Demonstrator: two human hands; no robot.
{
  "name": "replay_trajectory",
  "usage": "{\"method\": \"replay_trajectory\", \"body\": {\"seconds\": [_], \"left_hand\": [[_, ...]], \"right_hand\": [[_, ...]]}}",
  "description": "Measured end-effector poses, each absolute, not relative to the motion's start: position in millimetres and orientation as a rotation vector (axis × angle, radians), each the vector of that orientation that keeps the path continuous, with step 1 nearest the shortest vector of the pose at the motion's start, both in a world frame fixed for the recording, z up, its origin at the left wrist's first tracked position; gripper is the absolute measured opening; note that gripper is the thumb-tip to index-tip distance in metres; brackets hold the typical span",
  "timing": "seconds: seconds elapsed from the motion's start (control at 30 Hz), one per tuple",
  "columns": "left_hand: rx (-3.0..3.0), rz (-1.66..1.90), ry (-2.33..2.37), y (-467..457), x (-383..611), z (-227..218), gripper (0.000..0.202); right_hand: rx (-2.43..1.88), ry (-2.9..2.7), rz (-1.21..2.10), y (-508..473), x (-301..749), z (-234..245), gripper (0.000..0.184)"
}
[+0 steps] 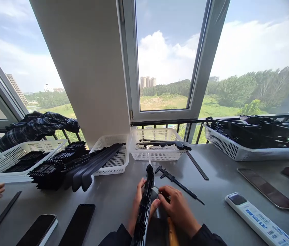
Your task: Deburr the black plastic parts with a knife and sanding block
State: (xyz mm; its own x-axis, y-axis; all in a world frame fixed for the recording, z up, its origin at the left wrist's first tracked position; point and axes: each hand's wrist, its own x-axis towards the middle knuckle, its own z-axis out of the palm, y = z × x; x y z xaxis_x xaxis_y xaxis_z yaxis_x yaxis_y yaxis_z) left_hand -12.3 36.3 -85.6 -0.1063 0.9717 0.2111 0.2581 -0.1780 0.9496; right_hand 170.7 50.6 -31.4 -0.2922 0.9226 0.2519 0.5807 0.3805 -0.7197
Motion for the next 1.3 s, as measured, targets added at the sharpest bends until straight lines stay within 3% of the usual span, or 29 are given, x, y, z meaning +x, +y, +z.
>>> {"method": "replay_trajectory", "body": {"seconds": [0.3, 0.6, 1.0, 1.13, 1.3], "left_hand": [[1.613, 1.22, 1.6, 28.0, -35.0, -55.1, 0.082], [1.704, 1.024, 1.766, -28.0, -52.2, -30.6, 0.046], [1.786, 1.105, 1.759, -96.3, -39.8, -26.6, 0.044], [1.905, 1.125, 1.812, -106.8, -38.4, -27.2, 0.033], [1.935, 1.086, 1.793, -119.9, -39.0, -36.6, 0.033]], "right_hand": [[-1.358, -1.917, 0.54, 50.9, 168.0, -30.6, 0.028], [-1.285, -1.918, 0.464, 40.1, 163.8, -29.4, 0.027], [-1.577, -1.864, 0.423, 4.7, 217.1, -54.1, 0.045], [-1.663, -1.919, 0.445, -18.2, 227.7, -69.3, 0.04], [-1.682, -1.927, 0.445, -32.3, 236.3, -73.1, 0.036]]}}
